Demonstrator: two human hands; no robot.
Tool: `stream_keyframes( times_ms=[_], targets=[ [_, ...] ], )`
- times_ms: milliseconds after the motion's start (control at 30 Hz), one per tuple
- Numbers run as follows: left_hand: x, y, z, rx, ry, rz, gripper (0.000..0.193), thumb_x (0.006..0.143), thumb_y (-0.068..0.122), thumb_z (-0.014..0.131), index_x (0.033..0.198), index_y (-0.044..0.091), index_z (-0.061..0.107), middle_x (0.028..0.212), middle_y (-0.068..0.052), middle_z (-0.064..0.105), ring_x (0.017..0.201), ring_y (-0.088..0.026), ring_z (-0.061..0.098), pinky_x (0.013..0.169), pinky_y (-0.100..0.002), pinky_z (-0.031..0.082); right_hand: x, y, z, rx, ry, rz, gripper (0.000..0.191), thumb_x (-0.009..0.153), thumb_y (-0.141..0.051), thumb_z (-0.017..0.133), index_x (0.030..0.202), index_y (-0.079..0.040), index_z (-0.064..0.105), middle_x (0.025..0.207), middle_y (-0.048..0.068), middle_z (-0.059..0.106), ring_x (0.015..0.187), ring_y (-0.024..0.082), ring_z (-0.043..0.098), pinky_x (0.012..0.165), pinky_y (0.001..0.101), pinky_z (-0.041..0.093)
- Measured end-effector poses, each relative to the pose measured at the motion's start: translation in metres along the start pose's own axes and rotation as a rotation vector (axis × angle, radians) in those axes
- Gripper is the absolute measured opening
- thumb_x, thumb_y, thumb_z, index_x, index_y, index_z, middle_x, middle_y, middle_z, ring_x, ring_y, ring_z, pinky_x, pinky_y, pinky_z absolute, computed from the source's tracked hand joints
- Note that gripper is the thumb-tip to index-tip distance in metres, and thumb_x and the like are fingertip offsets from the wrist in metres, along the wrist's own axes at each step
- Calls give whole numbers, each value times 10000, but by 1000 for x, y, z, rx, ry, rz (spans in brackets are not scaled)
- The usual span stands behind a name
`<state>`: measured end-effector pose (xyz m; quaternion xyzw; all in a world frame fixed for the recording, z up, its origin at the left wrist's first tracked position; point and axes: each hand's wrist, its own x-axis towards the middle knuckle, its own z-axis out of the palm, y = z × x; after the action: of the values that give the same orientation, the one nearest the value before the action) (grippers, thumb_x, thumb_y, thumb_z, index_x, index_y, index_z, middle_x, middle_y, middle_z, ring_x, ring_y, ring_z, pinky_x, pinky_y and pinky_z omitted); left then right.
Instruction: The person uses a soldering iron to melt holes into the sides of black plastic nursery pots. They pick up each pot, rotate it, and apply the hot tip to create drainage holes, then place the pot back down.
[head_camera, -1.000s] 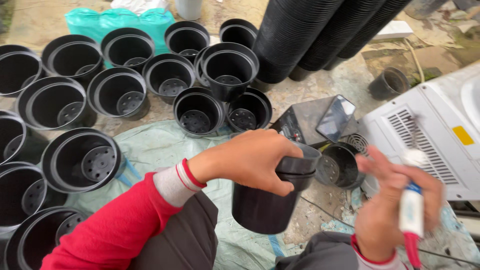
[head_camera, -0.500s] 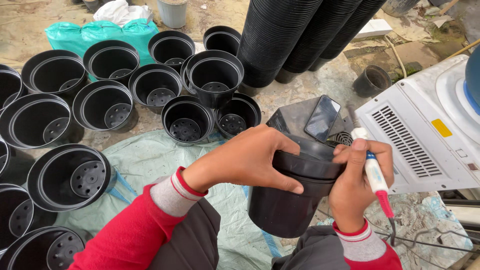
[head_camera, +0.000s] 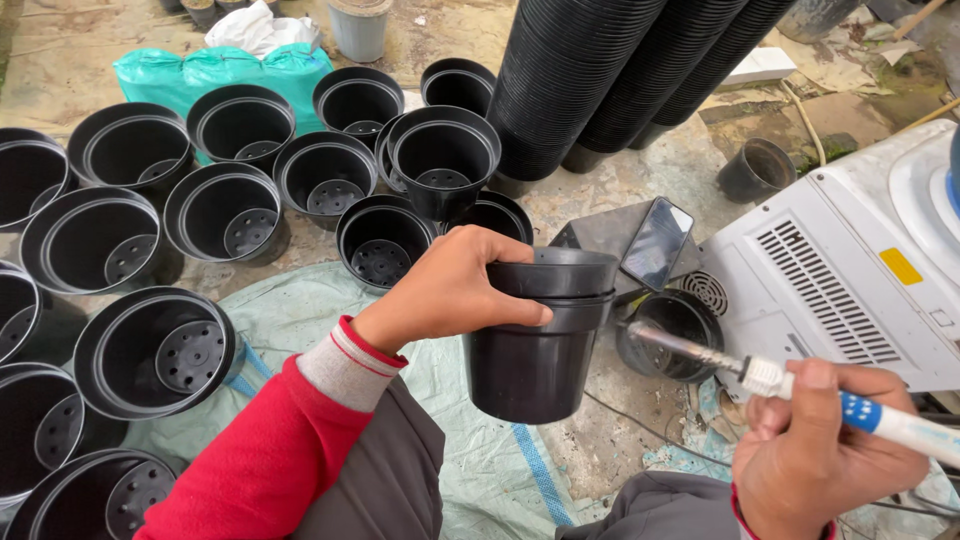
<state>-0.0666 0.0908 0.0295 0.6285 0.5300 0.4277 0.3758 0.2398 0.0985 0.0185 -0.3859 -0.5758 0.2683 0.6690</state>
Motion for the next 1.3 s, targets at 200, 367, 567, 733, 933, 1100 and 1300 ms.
stream_keyframes(
  times_ms=[200,367,567,733,933,1100,1300],
  targets=[
    [3,5,2,9,34,-73,331,662,280,846,926,83,822,761,-43,780,708,-107,731,706,-277,576,-6,-7,14,-46,-2,-128,276,1077,-127,665,903,46,539,645,119,556,473,136,551,463,256,476],
    [4,3,6,-11,39,-68,320,653,279,846,910,91,822,752,-34,778,698,-104,728,701,-273,573,-3,-8,16,-121,11,-148,269,1062,-126,676,906,29,521,650,129,554,467,140,555,454,258,484],
    [4,2,5,3,41,-78,297,658,281,842,888,93,822,736,-37,768,685,-108,722,685,-277,568,-2,-5,13,-157,-16,-179,315,1098,-142,675,889,31,515,655,123,567,488,136,572,483,256,506],
    [4,3,4,13,32,-93,280,664,279,838,879,100,824,723,-28,767,673,-106,719,675,-274,568,-2,-2,12,-126,-27,-171,284,1099,-139,681,927,19,518,675,129,588,494,130,577,488,250,506],
    [4,4,4,24,42,-69,273,669,279,842,866,91,817,722,-25,760,674,-100,716,674,-273,564,-3,0,11,-108,-37,-150,270,1096,-132,692,950,7,512,698,130,602,508,122,584,497,241,511],
    [3,5,5,16,28,-80,268,672,281,842,859,90,818,715,-26,757,670,-99,713,671,-271,565,-5,1,11,-107,-32,-101,269,1079,-152,702,956,7,525,720,126,612,506,109,575,489,233,499],
    [2,5,5,-2,34,-46,267,675,267,846,860,77,810,714,-26,743,667,-97,703,661,-275,560,-5,1,12,-101,-28,-98,278,1078,-160,710,950,7,528,727,125,618,505,105,571,489,228,496]
  ],
)
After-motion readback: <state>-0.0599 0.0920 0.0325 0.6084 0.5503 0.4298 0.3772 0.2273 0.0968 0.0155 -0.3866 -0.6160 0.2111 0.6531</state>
